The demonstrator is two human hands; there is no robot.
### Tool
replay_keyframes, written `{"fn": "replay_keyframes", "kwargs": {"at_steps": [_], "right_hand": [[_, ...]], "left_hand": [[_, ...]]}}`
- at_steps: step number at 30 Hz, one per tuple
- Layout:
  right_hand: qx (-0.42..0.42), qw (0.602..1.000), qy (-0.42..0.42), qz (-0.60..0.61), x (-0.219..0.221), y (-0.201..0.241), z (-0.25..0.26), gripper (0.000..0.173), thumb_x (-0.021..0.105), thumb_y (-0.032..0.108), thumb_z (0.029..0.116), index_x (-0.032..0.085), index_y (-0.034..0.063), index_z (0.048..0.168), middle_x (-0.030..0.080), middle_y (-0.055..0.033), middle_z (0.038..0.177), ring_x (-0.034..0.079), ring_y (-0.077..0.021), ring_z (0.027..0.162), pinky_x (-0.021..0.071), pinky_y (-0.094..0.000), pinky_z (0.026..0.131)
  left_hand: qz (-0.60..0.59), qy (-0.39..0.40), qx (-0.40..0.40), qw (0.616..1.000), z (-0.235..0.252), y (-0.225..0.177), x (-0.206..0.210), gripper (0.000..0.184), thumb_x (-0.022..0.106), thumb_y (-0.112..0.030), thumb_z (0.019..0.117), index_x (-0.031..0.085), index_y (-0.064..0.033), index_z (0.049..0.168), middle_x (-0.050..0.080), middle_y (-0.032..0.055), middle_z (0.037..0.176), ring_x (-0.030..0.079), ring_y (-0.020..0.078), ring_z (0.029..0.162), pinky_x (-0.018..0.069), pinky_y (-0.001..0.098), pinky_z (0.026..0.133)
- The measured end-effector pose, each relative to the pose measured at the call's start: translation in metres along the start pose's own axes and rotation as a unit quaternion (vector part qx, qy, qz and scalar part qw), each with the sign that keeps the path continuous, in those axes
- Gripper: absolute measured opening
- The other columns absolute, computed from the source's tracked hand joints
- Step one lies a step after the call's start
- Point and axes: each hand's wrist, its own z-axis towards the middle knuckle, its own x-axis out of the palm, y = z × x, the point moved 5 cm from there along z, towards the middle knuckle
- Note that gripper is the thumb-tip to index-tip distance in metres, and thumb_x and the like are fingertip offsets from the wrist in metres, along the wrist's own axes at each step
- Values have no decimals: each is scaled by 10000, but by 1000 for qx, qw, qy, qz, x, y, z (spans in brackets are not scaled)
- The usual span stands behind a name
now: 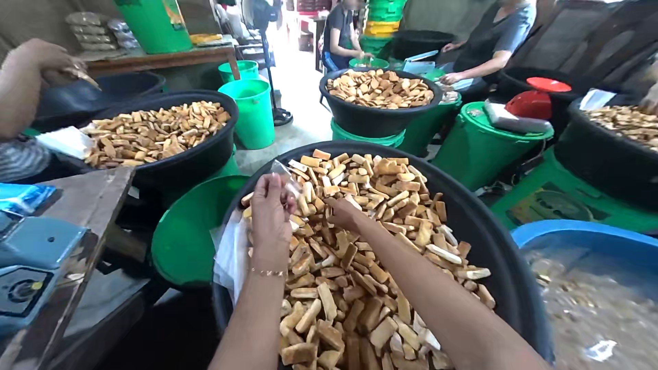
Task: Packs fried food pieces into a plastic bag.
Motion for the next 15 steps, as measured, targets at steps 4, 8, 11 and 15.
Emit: {"fn": "replay_keyframes", "kwargs": {"at_steps": [4,8,11,15], "right_hand": [[-18,999,-3,-39,2,5,-7,658,690,48,940,410,17,1535,424,-355,1483,475,-516,1339,416,-625,1089],[-90,996,-14,-10,11,9,-39,528,619,-35,946,467,-13,1451,513,-288,1422,571,-440,1261,469,-573,1054],[-143,987,-27,61,1,-7,-71,408,643,93,996,526,-27,1368,636,-244,1253,659,-367,1113,517,-538,991],[-57,998,15,29,-15,-49,-107,326,637,120,1007,613,-38,1291,640,-258,1234,664,-375,1069,521,-542,970]], "left_hand": [[131,31,31,990,20,30,-8,147,431,-102,1092,558,-30,1074,579,14,756,573,66,569,516,194,538],[343,26,127,930,31,20,-35,211,491,-125,1072,613,36,1134,645,93,827,632,133,646,557,309,630],[328,-21,198,924,28,3,-40,193,483,-164,1081,574,2,1041,552,18,741,538,68,572,488,236,562],[469,32,274,839,15,0,-21,248,453,-111,1080,638,47,1130,656,151,950,646,213,798,549,402,748]]}}
